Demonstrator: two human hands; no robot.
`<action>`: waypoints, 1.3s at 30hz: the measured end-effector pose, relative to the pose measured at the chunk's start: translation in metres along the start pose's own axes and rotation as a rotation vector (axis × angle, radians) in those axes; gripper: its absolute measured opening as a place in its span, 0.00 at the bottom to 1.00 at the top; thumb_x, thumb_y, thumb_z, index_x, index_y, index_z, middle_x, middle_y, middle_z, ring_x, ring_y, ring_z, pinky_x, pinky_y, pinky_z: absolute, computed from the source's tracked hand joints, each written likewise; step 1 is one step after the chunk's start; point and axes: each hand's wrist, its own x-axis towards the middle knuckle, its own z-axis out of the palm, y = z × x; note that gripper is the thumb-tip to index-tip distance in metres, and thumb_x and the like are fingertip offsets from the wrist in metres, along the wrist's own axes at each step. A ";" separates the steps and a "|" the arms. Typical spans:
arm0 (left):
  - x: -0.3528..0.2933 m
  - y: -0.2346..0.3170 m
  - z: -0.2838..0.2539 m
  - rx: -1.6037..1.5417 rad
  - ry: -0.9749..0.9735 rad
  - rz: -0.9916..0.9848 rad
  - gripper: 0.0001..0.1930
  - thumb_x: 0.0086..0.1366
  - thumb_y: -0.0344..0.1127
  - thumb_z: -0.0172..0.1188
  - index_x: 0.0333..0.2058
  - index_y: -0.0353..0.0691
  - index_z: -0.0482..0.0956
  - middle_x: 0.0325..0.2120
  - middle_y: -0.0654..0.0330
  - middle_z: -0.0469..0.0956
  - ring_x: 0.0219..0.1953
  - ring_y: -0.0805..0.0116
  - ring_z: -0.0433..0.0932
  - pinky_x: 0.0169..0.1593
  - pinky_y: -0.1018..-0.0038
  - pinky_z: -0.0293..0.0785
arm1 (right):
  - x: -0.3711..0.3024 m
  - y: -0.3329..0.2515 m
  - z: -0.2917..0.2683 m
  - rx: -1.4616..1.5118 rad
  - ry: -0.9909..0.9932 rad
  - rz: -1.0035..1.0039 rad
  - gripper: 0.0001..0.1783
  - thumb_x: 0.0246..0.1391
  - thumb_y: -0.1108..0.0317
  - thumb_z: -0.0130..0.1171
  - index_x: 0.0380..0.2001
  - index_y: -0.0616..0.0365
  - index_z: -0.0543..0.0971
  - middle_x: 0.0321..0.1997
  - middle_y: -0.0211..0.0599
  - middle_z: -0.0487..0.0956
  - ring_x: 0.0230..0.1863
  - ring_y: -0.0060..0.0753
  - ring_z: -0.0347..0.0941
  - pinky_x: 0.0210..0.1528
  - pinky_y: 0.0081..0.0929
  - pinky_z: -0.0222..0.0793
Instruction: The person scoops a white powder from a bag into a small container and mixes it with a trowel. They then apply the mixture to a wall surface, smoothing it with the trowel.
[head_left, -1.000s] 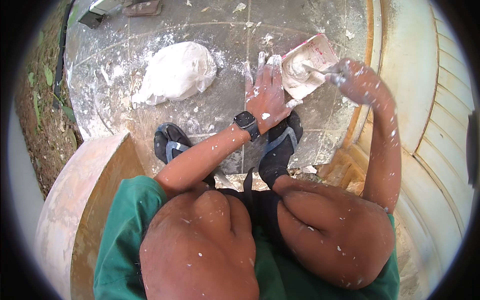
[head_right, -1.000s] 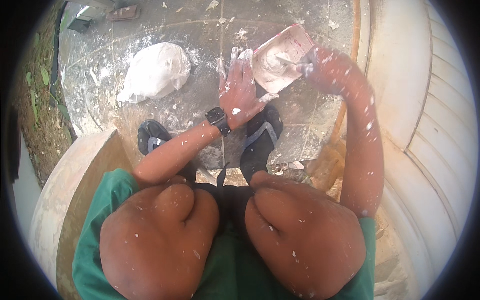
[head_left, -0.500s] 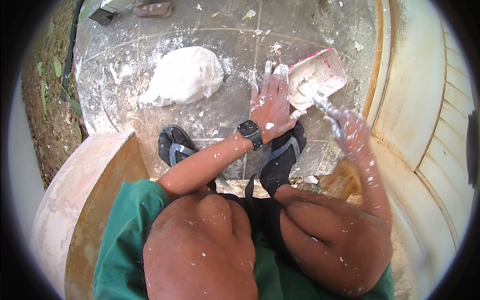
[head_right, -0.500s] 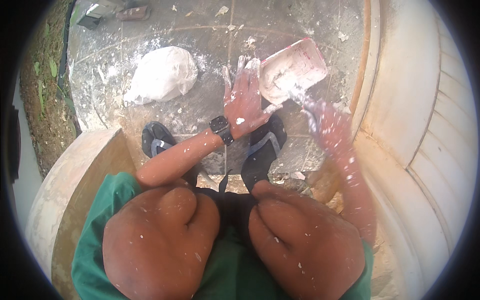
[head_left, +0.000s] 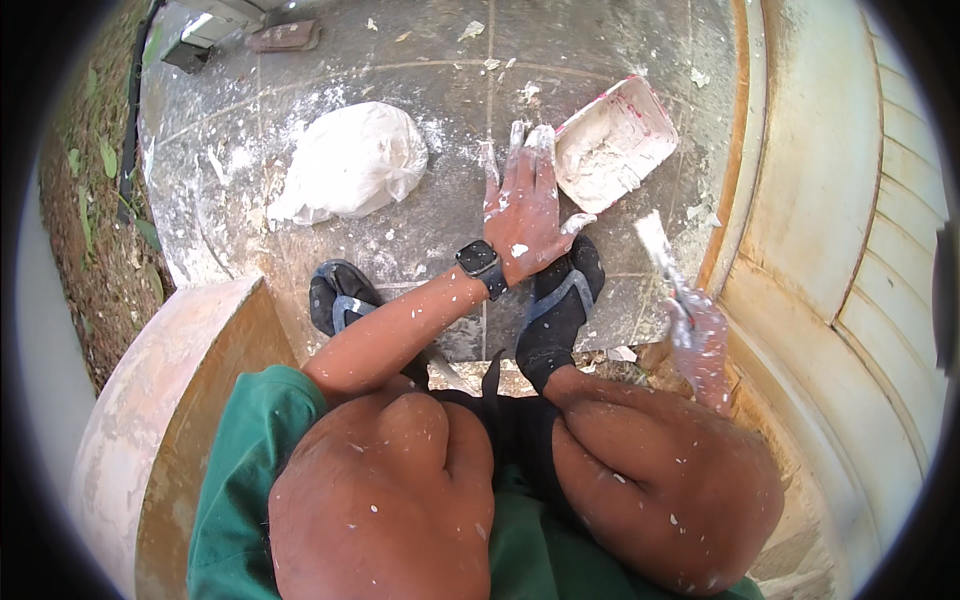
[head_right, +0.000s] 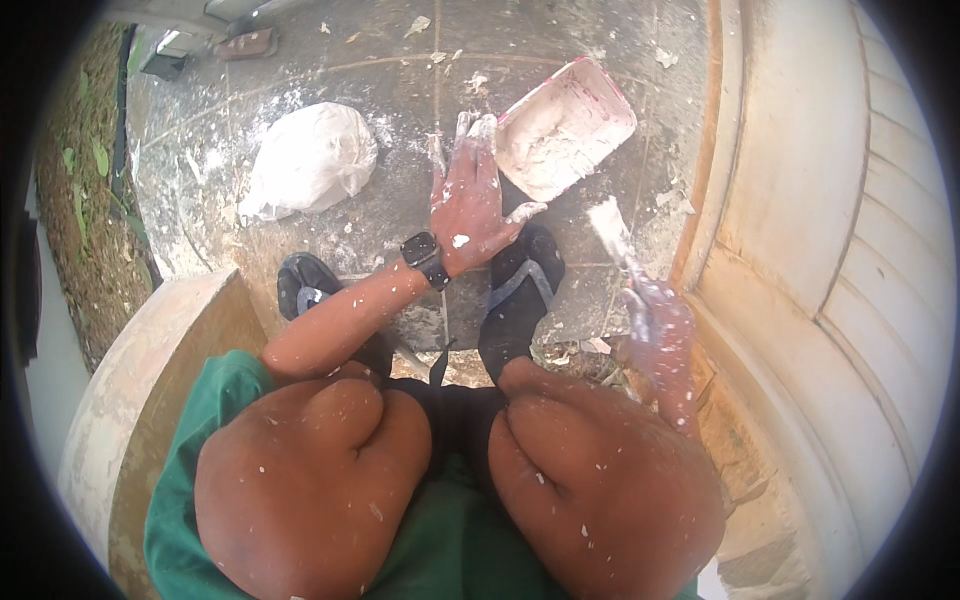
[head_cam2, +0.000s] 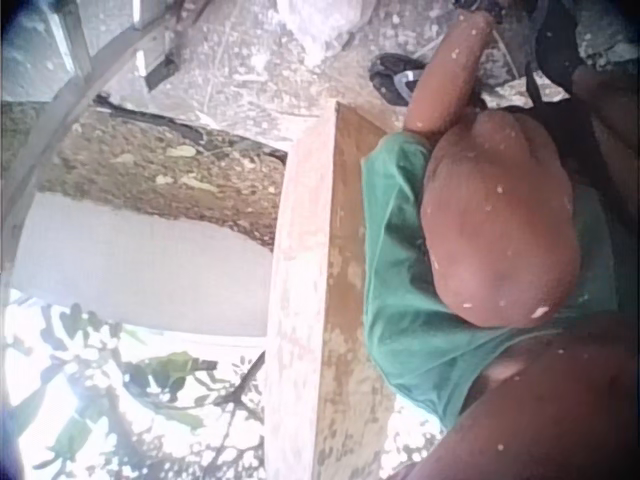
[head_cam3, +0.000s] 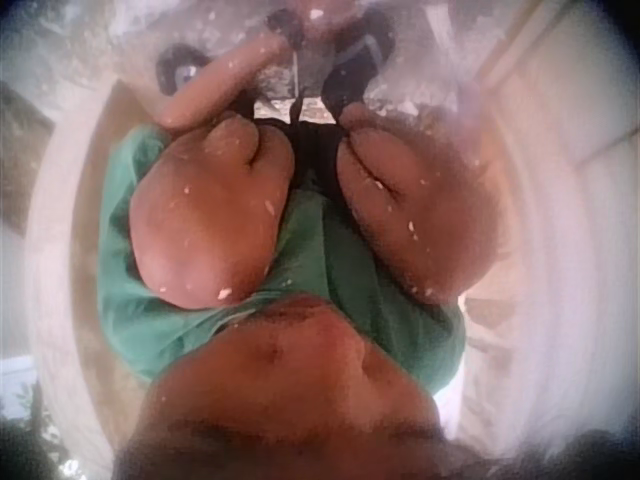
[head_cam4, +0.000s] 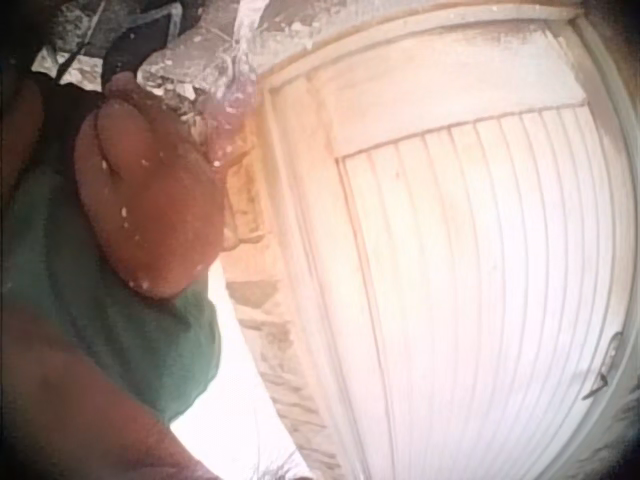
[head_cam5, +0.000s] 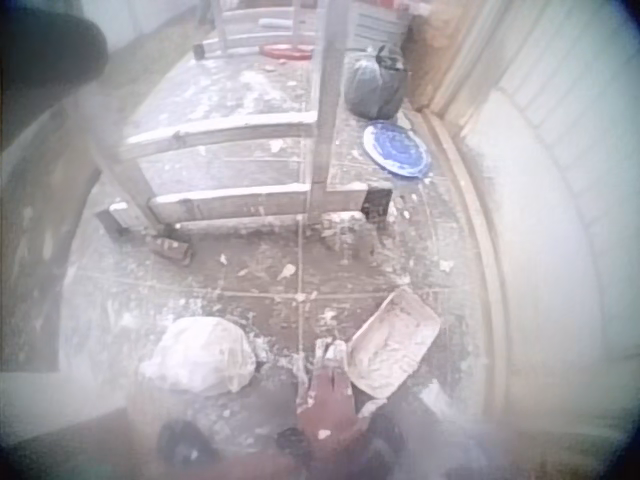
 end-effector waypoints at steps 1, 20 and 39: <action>0.000 0.000 0.000 0.025 -0.009 0.004 0.56 0.61 0.65 0.63 0.70 0.24 0.50 0.70 0.32 0.51 0.74 0.35 0.49 0.71 0.37 0.48 | 0.004 0.002 -0.007 0.217 -0.093 0.187 0.17 0.68 0.57 0.58 0.49 0.58 0.82 0.34 0.35 0.82 0.26 0.28 0.77 0.26 0.28 0.72; 0.002 -0.006 -0.010 0.059 0.003 0.038 0.58 0.56 0.59 0.69 0.70 0.23 0.50 0.68 0.31 0.55 0.73 0.36 0.52 0.73 0.39 0.46 | 0.048 0.025 0.000 0.728 -0.170 0.461 0.13 0.66 0.63 0.61 0.48 0.57 0.84 0.40 0.35 0.84 0.38 0.24 0.80 0.36 0.21 0.79; 0.001 0.003 -0.009 0.060 0.073 0.033 0.52 0.60 0.58 0.67 0.69 0.25 0.54 0.68 0.34 0.56 0.73 0.38 0.53 0.69 0.39 0.54 | 0.045 0.013 0.027 0.656 -0.165 0.272 0.28 0.67 0.48 0.58 0.58 0.60 0.79 0.41 0.37 0.84 0.32 0.21 0.76 0.30 0.21 0.74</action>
